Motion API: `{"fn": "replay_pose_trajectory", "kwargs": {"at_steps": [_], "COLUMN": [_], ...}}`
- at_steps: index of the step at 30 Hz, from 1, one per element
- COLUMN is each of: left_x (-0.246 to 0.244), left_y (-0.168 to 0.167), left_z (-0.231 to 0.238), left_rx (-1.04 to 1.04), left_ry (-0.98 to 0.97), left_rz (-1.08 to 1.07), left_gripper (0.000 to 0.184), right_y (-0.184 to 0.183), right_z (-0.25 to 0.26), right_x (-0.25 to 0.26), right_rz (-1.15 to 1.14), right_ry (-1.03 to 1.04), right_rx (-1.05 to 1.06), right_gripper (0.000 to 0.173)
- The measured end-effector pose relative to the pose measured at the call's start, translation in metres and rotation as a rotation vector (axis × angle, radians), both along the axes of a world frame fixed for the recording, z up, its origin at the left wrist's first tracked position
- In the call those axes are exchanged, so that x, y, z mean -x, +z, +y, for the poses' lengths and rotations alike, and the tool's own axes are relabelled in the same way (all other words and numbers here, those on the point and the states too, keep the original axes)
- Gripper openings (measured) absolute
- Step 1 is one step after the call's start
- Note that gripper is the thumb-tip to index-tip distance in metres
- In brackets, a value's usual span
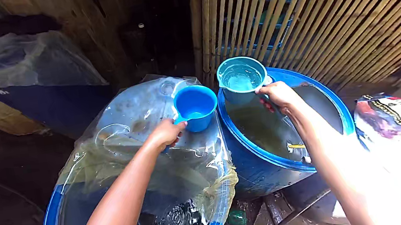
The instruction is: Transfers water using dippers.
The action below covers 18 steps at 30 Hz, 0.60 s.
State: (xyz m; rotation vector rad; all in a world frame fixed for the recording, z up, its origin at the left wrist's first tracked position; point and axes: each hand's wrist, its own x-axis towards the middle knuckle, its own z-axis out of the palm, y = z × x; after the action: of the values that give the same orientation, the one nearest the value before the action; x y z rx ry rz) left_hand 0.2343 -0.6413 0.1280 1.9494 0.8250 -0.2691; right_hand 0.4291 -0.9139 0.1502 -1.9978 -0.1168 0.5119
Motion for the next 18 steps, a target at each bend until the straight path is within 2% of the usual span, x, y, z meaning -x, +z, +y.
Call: {"fn": "replay_pose_trajectory", "kwargs": {"at_steps": [5, 18], "left_x": [-0.003, -0.007], "left_y": [0.000, -0.005], "left_z": [-0.013, -0.022], "left_rx": [-0.023, -0.023], "left_ry": [-0.005, 0.018], "left_rz": [-0.006, 0.013], "left_gripper": [0.037, 0.040], "right_y": [0.018, 0.042], "right_z": [0.015, 0.045], "right_x": [-0.005, 0.002], "right_rz": [-0.167, -0.466], "right_ry": [0.096, 0.229], "right_rx": [0.212, 0.570], "right_gripper": [0.025, 0.037]}}
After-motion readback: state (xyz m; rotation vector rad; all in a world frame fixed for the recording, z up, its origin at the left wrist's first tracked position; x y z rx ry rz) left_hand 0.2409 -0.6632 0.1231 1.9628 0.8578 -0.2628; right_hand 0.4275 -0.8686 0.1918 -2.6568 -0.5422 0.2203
